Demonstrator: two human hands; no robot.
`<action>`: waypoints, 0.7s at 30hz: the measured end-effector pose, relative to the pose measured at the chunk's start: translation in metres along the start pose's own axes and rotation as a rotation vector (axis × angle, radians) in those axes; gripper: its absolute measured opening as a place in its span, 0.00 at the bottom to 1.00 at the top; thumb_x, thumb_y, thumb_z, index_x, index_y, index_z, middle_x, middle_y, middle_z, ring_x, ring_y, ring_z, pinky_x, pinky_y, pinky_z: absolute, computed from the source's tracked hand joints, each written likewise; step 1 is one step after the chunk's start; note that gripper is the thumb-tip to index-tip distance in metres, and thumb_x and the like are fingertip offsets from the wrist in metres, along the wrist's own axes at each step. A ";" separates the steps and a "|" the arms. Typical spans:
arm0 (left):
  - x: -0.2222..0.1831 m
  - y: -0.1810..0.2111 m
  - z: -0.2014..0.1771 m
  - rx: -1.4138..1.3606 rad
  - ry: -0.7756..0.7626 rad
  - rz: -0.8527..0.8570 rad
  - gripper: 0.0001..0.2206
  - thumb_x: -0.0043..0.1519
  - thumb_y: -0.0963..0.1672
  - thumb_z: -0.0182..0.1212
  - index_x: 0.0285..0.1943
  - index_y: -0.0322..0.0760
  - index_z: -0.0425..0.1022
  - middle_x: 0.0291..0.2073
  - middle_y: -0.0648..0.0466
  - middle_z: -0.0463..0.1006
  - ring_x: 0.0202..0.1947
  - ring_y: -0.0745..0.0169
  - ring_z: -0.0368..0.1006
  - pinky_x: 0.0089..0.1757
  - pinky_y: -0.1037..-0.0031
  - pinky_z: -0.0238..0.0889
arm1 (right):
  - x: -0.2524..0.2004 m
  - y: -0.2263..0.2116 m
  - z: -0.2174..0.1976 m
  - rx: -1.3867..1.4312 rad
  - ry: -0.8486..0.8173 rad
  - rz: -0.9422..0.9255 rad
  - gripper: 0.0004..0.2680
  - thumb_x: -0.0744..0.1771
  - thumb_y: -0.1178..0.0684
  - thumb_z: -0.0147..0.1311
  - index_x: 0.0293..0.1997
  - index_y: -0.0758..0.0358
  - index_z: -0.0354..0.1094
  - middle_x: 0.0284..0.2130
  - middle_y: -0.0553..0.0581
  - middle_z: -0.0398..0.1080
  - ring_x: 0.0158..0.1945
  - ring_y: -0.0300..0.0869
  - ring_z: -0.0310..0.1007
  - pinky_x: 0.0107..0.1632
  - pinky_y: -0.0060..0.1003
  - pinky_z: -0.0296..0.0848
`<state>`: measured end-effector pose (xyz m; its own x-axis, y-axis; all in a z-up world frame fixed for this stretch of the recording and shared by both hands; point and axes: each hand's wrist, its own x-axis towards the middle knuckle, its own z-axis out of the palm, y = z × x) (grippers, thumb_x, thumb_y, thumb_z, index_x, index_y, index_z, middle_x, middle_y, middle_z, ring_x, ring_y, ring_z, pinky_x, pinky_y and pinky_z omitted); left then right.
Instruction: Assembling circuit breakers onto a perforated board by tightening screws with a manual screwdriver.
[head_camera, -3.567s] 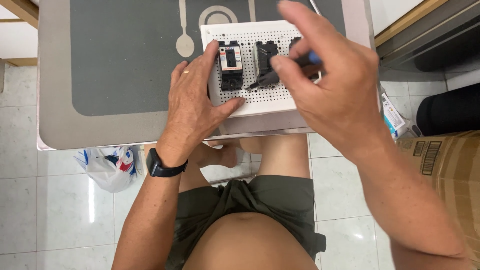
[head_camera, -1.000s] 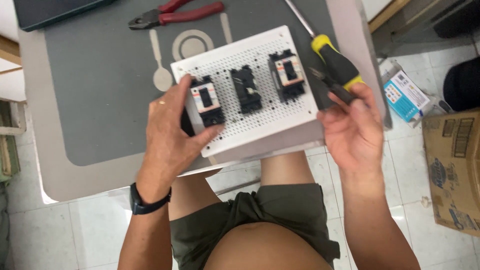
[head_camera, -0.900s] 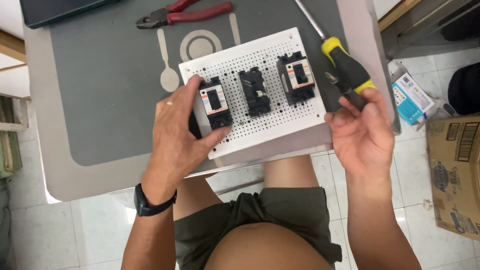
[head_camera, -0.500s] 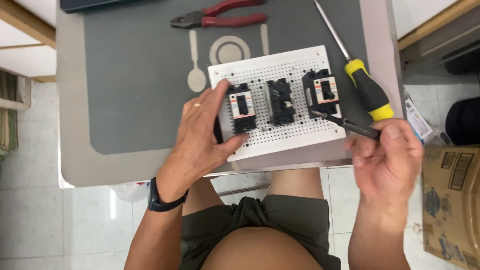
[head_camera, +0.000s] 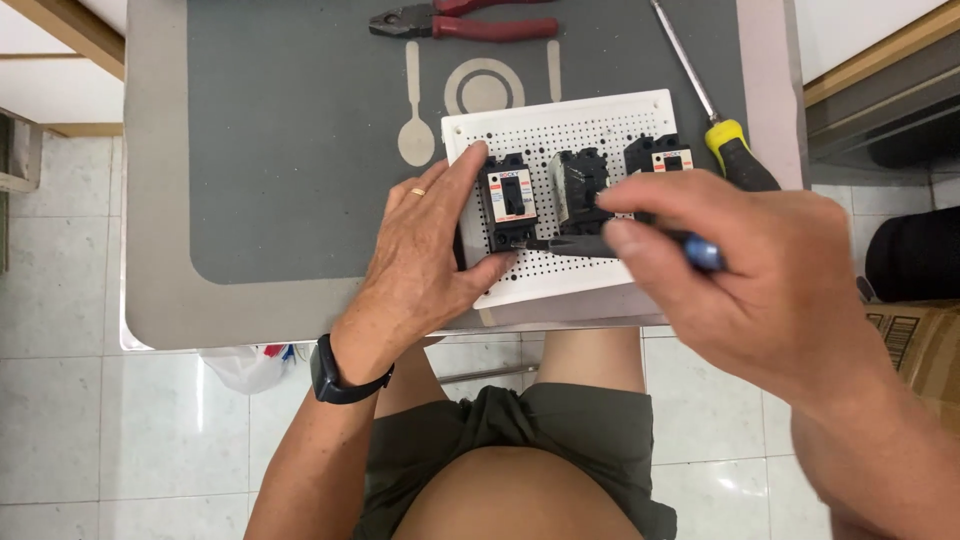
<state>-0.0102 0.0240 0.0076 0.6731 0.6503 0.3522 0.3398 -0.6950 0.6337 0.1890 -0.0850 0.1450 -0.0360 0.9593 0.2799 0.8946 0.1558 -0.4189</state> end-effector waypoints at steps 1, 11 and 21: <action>0.000 0.001 0.000 -0.002 0.000 -0.002 0.42 0.54 0.46 0.72 0.73 0.37 0.45 0.69 0.44 0.61 0.67 0.34 0.60 0.64 0.51 0.48 | 0.001 0.000 0.001 0.000 -0.003 0.001 0.05 0.67 0.56 0.55 0.45 0.60 0.73 0.35 0.51 0.77 0.21 0.34 0.65 0.26 0.29 0.59; 0.000 0.002 -0.001 0.010 0.003 -0.002 0.41 0.54 0.47 0.71 0.73 0.35 0.48 0.69 0.44 0.62 0.66 0.34 0.61 0.63 0.52 0.50 | 0.026 -0.004 0.003 -0.057 -0.059 -0.208 0.03 0.68 0.57 0.55 0.43 0.61 0.72 0.31 0.47 0.74 0.19 0.37 0.61 0.25 0.32 0.57; 0.004 0.008 -0.004 0.006 -0.031 -0.058 0.39 0.53 0.46 0.67 0.72 0.34 0.49 0.62 0.45 0.69 0.65 0.37 0.59 0.60 0.54 0.49 | 0.046 -0.024 0.018 -0.266 -0.081 -0.326 0.06 0.68 0.59 0.51 0.49 0.56 0.66 0.14 0.46 0.49 0.13 0.40 0.45 0.19 0.34 0.47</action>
<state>-0.0073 0.0228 0.0170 0.6724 0.6796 0.2933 0.3828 -0.6584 0.6481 0.1579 -0.0409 0.1528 -0.3611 0.8872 0.2872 0.9141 0.3977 -0.0795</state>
